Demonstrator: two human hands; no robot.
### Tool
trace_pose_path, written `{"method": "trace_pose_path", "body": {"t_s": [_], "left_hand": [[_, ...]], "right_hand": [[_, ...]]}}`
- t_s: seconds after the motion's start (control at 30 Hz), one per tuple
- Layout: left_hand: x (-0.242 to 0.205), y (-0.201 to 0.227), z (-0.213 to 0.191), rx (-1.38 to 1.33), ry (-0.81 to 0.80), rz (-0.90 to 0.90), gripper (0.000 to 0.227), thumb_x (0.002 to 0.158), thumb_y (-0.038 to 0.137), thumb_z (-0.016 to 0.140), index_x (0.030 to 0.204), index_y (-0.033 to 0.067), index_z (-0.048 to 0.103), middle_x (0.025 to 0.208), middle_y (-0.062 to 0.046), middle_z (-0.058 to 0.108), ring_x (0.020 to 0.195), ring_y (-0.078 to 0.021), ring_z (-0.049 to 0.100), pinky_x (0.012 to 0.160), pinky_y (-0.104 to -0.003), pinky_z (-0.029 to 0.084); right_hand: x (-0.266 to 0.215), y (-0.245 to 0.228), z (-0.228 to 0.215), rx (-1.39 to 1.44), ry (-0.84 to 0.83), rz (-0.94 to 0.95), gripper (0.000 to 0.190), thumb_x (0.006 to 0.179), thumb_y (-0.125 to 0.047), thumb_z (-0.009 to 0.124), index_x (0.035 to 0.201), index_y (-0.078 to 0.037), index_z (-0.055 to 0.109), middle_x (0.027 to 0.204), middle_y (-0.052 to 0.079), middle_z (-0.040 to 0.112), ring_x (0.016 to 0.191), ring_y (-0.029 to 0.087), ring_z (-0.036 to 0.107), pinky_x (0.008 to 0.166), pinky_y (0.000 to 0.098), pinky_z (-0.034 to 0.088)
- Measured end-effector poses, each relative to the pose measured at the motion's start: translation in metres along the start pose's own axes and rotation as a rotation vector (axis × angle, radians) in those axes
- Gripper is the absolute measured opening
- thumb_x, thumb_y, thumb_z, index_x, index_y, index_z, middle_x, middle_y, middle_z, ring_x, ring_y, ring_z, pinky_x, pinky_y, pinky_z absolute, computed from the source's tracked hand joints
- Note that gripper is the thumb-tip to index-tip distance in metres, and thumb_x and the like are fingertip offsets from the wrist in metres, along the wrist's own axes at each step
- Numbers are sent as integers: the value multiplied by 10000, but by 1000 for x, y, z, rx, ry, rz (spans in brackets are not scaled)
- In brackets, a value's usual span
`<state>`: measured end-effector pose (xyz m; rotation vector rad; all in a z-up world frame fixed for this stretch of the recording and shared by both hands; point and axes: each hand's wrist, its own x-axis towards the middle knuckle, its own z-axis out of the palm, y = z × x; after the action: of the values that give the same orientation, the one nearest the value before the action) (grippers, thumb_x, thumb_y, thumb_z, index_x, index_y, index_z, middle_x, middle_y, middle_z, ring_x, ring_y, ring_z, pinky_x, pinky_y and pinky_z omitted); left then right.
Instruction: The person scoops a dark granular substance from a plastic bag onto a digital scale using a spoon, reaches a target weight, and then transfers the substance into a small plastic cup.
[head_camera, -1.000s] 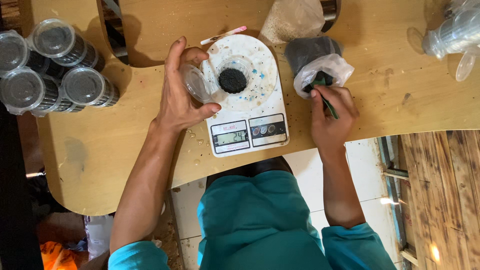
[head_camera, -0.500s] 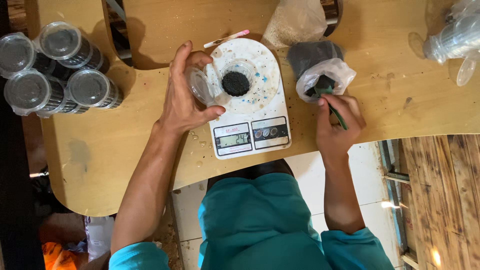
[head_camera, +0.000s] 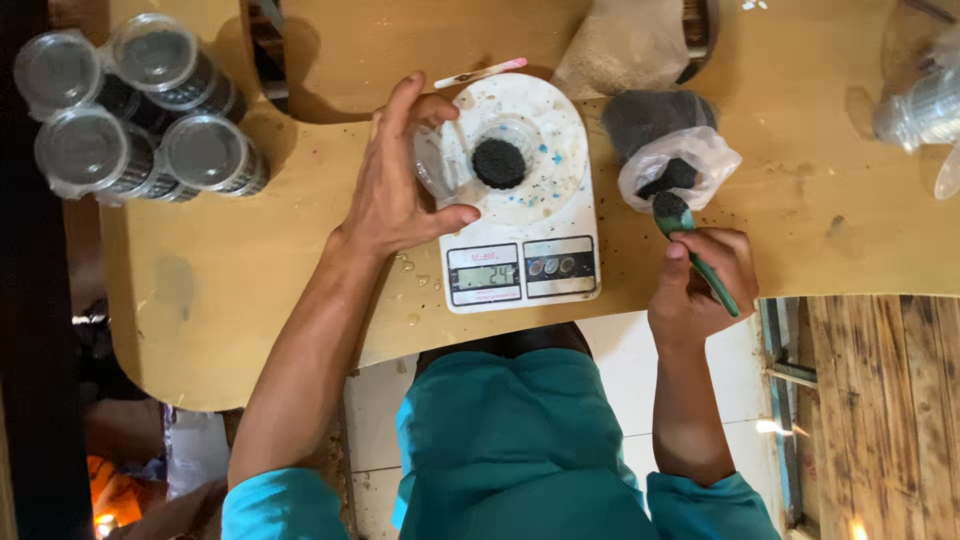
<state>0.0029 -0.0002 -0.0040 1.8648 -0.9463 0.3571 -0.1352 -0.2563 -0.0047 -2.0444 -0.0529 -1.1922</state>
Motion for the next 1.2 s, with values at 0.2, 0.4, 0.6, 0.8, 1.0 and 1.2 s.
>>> {"method": "trace_pose_path", "body": {"t_s": [0.2,0.4,0.6,0.8,1.0,1.2], "left_hand": [[0,2,-1,25,23,23,940,783,597,598,1398,87,104,1179,-164,553,1126,-265,538,1012,-410,322],[1,3,-2,-13,26,30,925,786,587,602,1402,100,114,1178,-155,544,1124,-256,543,1005,-389,319],[1,1,-2,-4,19,28,937,781,606,590,1400,89,113,1177,-145,535,1132,-251,544,1001,-388,330],[0,1,-1,24,0,20,966,768,647,562,1397,73,108,1185,-151,536,1119,-250,552,978,-383,332],[1,1,0,16,-3,18,967,759,627,595,1384,63,119,1186,-149,536,1137,-258,547,998,-389,330],[0,2,0,6,-1,2,960,762,627,590,1397,90,110,1185,-140,541,1106,-244,547,981,-384,336]], "right_hand": [[15,-15,23,53,-76,-63,188,898,-131,586,849,50,609,806,168,579,733,279,582,661,345,468],[33,-28,55,156,-245,-167,70,868,-14,593,897,46,615,832,170,591,703,235,567,606,318,453],[47,-46,75,145,-396,-323,162,856,90,607,1014,61,618,893,166,526,772,265,566,650,318,465],[44,-43,78,118,-400,-375,167,872,103,586,1032,67,617,909,171,497,782,274,536,675,340,455],[41,-44,70,97,-291,-316,143,865,60,584,999,106,607,909,192,551,768,277,574,663,331,486],[23,-13,53,169,-151,-228,67,873,-5,579,917,41,601,867,163,568,702,229,556,629,320,479]]}}
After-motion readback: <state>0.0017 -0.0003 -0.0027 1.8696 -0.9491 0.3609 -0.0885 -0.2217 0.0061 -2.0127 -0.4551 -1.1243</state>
